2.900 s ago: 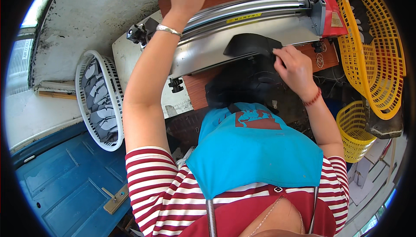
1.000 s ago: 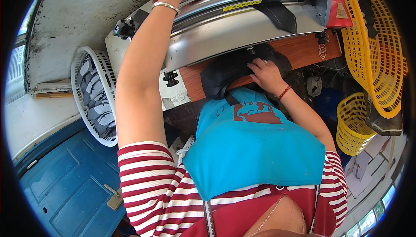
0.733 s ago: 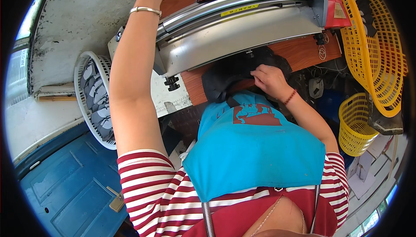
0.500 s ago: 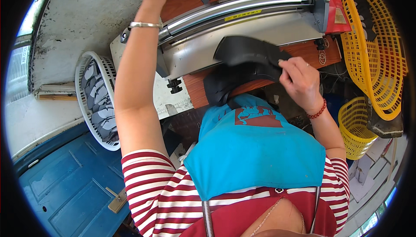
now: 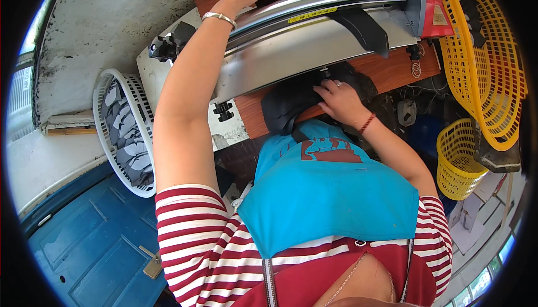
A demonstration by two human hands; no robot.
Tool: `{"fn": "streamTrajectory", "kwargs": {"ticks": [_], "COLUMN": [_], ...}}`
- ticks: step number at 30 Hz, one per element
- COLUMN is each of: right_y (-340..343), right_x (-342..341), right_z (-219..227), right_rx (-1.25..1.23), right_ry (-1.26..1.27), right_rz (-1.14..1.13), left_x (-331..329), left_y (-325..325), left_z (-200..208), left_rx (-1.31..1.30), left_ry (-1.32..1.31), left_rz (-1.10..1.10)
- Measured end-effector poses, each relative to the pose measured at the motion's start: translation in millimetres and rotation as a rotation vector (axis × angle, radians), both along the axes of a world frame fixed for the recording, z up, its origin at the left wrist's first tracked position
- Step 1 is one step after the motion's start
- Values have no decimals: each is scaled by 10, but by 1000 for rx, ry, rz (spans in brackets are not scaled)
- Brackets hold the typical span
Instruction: Applying glue to shoe upper components using a rolling machine.
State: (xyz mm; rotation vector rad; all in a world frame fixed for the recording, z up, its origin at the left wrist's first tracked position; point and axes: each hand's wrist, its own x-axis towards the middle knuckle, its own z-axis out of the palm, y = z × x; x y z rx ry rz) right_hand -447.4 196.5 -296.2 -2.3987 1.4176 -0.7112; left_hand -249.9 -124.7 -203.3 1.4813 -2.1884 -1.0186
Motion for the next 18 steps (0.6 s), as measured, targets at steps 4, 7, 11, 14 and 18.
{"fn": "streamTrajectory", "kwargs": {"ticks": [4,7,11,14,18], "right_y": [61,96,164,174,4], "right_x": [-13,-49,-113,-222,-381], "right_z": [-469,-478,314,1044,1247], "right_rx": [-25,43,16,-107,-225], "right_ry": [71,25,-146,-165,32], "right_rz": [-9,14,16,-87,-281], "left_x": [-144,-32,67,294,159], "left_y": [160,38,108,265,273], "left_z": [604,636,947,1223,721], "left_rx": [219,207,192,0,-327], "left_ry": [131,408,658,528,412], "left_rz": [231,304,278,335,46]}}
